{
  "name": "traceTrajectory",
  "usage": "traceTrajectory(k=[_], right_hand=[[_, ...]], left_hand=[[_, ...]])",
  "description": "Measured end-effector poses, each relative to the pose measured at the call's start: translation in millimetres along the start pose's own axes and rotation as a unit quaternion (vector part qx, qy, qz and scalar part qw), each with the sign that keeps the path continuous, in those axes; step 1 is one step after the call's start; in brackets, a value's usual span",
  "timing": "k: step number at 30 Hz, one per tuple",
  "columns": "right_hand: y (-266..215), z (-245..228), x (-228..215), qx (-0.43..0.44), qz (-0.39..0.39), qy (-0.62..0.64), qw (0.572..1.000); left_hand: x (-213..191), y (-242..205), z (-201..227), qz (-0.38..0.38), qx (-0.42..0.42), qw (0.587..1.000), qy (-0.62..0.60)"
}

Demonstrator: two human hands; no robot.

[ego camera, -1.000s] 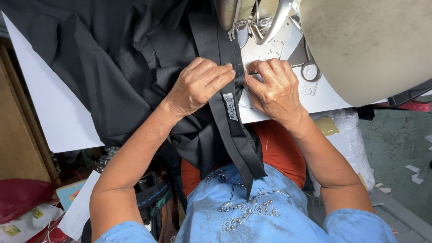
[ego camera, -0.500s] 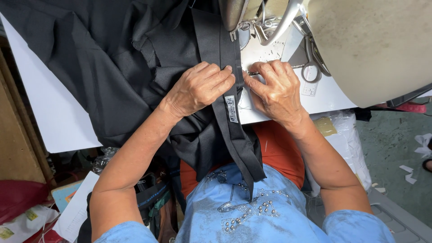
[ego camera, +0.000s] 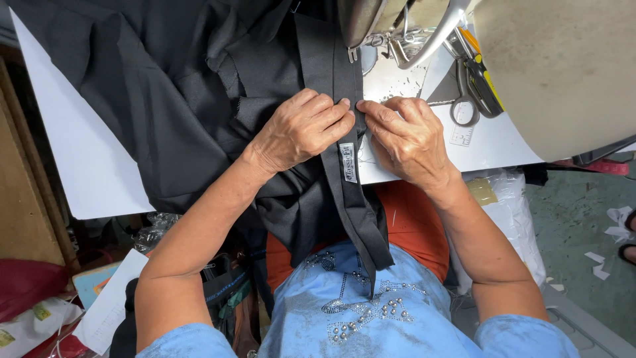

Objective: Sewing a waistband or seam on a pair of black trousers using an industrial sewing machine and trimming threads with scissors.

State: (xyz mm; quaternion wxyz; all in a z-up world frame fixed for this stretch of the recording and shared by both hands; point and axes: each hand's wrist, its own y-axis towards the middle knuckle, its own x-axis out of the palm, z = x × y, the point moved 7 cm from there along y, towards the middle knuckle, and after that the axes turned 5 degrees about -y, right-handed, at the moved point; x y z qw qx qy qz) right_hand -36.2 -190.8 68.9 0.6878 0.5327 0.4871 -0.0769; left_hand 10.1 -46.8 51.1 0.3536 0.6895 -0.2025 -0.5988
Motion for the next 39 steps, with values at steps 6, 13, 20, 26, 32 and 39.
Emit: traceTrajectory(k=[6, 13, 20, 26, 32, 39], right_hand=[[-1.1, 1.2, 1.2, -0.008, 0.013, -0.012, 1.000], [0.5, 3.6, 0.8, 0.005, 0.004, -0.002, 1.000], [-1.5, 11.6, 6.3, 0.032, 0.003, 0.041, 0.999], [2.8, 4.2, 5.7, 0.016, -0.013, 0.052, 0.998], [-3.4, 7.7, 11.4, 0.015, -0.017, 0.054, 0.998], [-5.3, 11.2, 12.7, 0.031, -0.014, 0.063, 0.997]], left_hand=[[-8.3, 5.5, -0.1, 0.003, -0.005, 1.000, 0.012], [-8.4, 0.9, 1.0, -0.001, -0.031, 0.999, -0.033], [-2.7, -3.4, 1.3, -0.022, -0.028, 0.999, -0.015], [-12.1, 1.3, -3.5, -0.020, -0.085, 0.993, -0.074], [-7.1, -20.0, -11.9, -0.003, -0.123, 0.991, -0.053], [-6.1, -22.4, 3.6, 0.029, -0.031, 0.999, 0.015]])
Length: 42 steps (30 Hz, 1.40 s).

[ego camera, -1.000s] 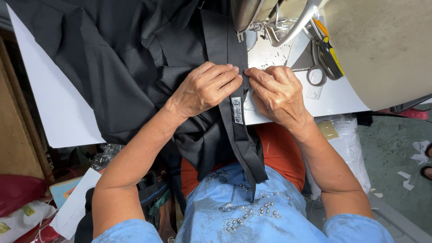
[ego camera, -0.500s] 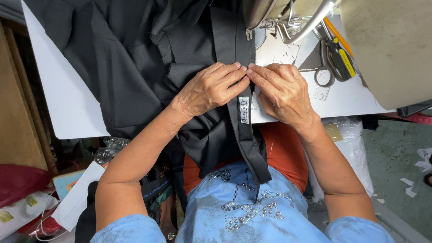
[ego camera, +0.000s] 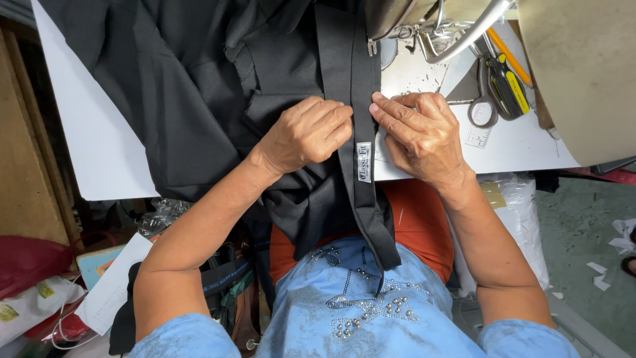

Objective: Sewing a waistband or seam on a pair of black trousers using an industrial sewing machine and trimming threads with scissors.

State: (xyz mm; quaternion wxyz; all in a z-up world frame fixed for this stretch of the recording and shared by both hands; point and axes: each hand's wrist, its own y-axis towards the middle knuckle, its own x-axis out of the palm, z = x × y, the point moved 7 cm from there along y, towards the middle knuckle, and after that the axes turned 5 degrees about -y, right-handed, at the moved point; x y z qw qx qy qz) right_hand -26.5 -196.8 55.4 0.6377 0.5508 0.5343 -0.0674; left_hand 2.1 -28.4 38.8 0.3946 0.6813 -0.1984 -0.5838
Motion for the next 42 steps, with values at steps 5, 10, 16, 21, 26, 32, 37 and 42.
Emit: traceTrajectory(k=[5, 10, 16, 21, 26, 32, 37, 42], right_hand=[[-1.5, 2.4, 1.5, 0.005, 0.002, 0.005, 1.000], [-1.2, 4.0, 0.2, 0.011, 0.006, 0.012, 1.000], [-0.4, 5.1, -2.1, 0.016, 0.007, 0.015, 1.000], [1.6, 4.7, -2.7, 0.026, 0.008, 0.028, 0.999], [1.6, 5.1, -2.0, 0.033, 0.008, 0.027, 0.999], [2.3, 4.4, -3.0, 0.035, 0.006, 0.025, 0.999], [2.6, 5.6, -3.6, 0.039, 0.004, 0.032, 0.999], [3.5, 6.5, -4.1, 0.041, -0.004, 0.048, 0.998]], left_hand=[[-9.8, 15.4, 10.2, 0.031, 0.024, 0.999, 0.031], [-6.3, 13.6, 17.3, 0.042, 0.040, 0.997, 0.060], [-2.4, 14.8, 19.0, 0.033, 0.054, 0.995, 0.079], [1.8, 17.7, 22.3, 0.002, 0.095, 0.992, 0.082], [17.0, 15.3, 12.3, 0.004, 0.109, 0.992, 0.059], [7.0, 23.9, 2.4, 0.004, 0.073, 0.997, 0.023], [6.0, 14.9, 5.4, 0.007, 0.067, 0.997, 0.022], [9.7, 14.5, 15.8, -0.014, 0.109, 0.992, 0.066]])
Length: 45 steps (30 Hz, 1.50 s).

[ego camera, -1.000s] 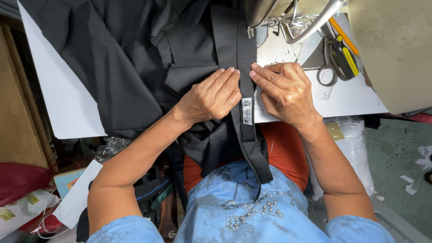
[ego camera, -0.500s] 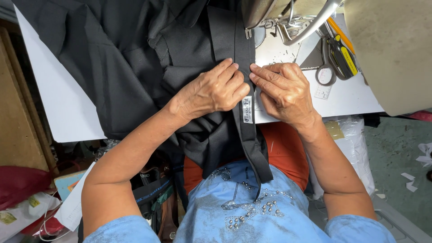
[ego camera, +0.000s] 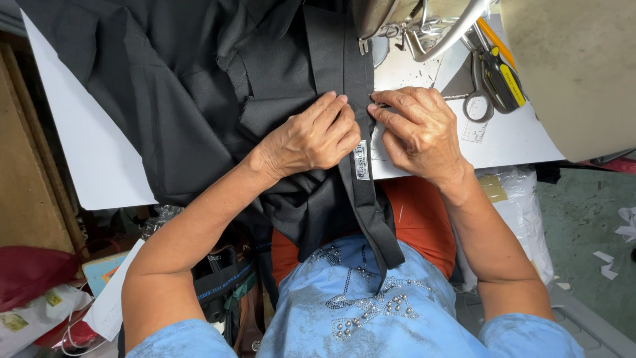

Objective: Sewing a waistband or seam on a pair of black trousers using an industrial sewing machine and trimming threads with scissors.

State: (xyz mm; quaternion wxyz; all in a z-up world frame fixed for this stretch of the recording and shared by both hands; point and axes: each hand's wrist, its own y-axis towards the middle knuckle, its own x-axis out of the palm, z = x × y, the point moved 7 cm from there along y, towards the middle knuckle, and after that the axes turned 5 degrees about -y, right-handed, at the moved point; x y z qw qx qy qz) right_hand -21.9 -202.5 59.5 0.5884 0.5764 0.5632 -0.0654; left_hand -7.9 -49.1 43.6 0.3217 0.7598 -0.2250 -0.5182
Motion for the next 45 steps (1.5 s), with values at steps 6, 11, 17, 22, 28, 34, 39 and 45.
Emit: traceTrajectory(k=[6, 11, 17, 22, 28, 34, 39, 45], right_hand=[[3.8, -3.7, -2.8, -0.005, 0.002, 0.004, 1.000], [2.6, -1.6, -2.3, 0.001, 0.002, 0.007, 1.000], [3.5, -1.2, -3.2, 0.007, 0.001, 0.013, 1.000], [3.8, -0.9, -5.7, 0.014, 0.004, 0.018, 1.000], [-0.8, 2.7, -3.1, 0.011, 0.008, 0.017, 1.000], [2.9, -1.3, -8.2, 0.010, 0.013, 0.019, 1.000], [-9.0, 13.2, -4.7, 0.051, 0.045, 0.022, 0.997], [-10.6, 12.3, -2.9, 0.029, 0.024, -0.001, 0.999]], left_hand=[[7.2, 4.1, 2.4, 0.004, -0.023, 1.000, -0.016], [5.3, 7.1, -6.6, -0.020, -0.029, 0.998, -0.048], [15.8, -2.7, -9.1, -0.027, -0.047, 0.996, -0.067], [7.2, 4.4, -11.0, -0.043, -0.065, 0.993, -0.085], [6.8, 18.6, -11.1, -0.079, -0.089, 0.991, -0.056], [14.0, 6.2, -13.2, -0.060, -0.096, 0.992, -0.058], [3.9, 10.2, -16.7, -0.038, -0.097, 0.993, -0.064], [1.8, 8.2, -27.2, -0.036, -0.152, 0.980, -0.126]])
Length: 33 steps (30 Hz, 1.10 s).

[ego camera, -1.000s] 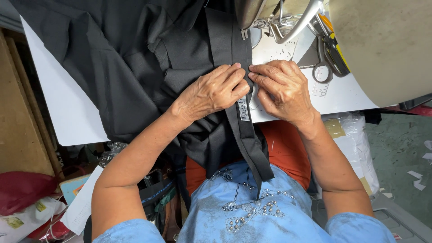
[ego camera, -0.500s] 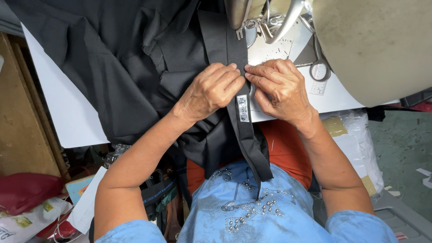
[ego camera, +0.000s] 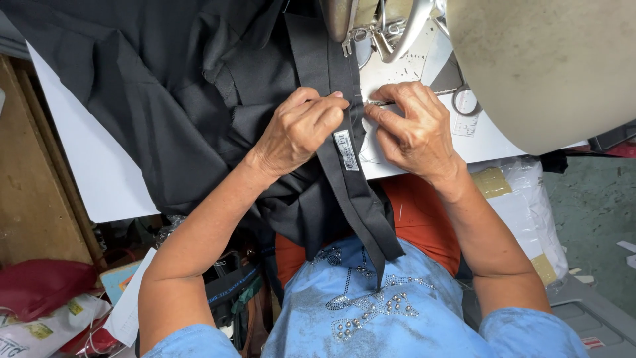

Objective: Sewing a waistband or seam on a pair of black trousers using an industrial sewing machine and trimming threads with scissors.

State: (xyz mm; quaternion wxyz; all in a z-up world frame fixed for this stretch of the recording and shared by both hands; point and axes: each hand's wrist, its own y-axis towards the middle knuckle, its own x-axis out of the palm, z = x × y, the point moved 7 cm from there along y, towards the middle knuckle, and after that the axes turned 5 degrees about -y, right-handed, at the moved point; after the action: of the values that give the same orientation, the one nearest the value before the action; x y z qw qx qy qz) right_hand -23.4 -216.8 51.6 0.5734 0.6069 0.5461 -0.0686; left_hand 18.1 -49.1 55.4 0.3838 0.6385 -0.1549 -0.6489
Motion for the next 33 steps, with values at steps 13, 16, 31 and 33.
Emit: traceTrajectory(k=[13, 16, 31, 33], right_hand=[[8.6, -13.6, 0.7, -0.042, -0.011, -0.080, 0.996], [6.5, -12.0, 2.4, -0.043, -0.008, -0.078, 0.996], [10.6, 8.9, 2.6, 0.026, 0.002, 0.016, 1.000], [25.6, 0.7, 0.5, -0.016, -0.010, -0.008, 1.000]], left_hand=[[2.7, -21.2, -42.3, -0.013, -0.250, 0.919, -0.303], [-1.7, -14.5, -32.9, -0.004, -0.198, 0.939, -0.281], [-3.1, 1.9, 5.6, 0.008, 0.030, 0.999, -0.021], [-4.9, 3.1, 9.1, 0.005, 0.045, 0.999, 0.003]])
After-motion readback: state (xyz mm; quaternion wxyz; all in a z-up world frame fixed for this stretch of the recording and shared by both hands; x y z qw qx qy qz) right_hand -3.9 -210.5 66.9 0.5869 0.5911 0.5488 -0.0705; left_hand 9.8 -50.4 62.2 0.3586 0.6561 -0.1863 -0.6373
